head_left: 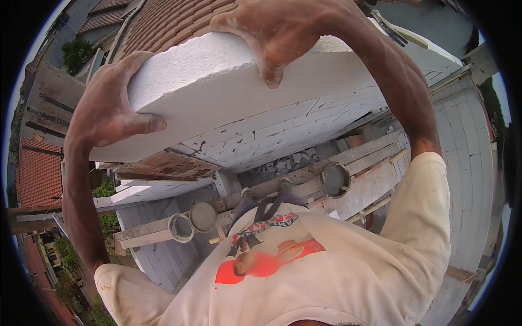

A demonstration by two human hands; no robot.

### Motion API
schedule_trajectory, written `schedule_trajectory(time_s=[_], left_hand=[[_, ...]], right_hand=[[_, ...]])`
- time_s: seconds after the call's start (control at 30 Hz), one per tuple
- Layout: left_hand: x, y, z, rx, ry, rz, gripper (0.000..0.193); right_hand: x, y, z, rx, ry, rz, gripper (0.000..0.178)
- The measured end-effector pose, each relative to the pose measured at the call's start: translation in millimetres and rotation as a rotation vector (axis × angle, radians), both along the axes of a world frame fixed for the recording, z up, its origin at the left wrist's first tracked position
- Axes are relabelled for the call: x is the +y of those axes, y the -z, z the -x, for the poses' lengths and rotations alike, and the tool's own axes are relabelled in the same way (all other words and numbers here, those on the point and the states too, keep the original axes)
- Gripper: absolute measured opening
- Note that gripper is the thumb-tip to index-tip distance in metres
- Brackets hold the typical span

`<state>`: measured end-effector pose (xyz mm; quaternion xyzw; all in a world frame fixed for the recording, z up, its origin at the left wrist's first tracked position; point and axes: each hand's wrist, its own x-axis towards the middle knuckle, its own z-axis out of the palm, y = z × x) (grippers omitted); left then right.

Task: The person scoops mortar from a bucket and applies it to a wall using a trowel. They then place white rectangular blocks onto the mortar, tapping them into place with a hammer. The person also uses a tape measure to check the alignment of the blocks.

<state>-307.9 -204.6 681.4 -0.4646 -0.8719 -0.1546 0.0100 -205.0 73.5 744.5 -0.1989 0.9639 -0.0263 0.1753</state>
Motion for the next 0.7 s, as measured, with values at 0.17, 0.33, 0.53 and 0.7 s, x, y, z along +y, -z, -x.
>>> schedule_trajectory(time_s=[0.17,0.33,0.53,0.7], left_hand=[[15,-7,35,-0.025,-0.07,0.015,0.118],[33,8,52,0.04,-0.071,0.02,0.117],[57,26,63,0.032,-0.012,0.022,0.111],[65,44,78,0.085,0.02,0.008,0.109]], right_hand=[[3,11,46,-0.047,0.036,-0.061,0.084],[15,23,66,-0.066,0.084,-0.087,0.089],[35,35,80,-0.069,0.123,-0.087,0.095],[45,39,83,-0.061,0.136,-0.079,0.1]])
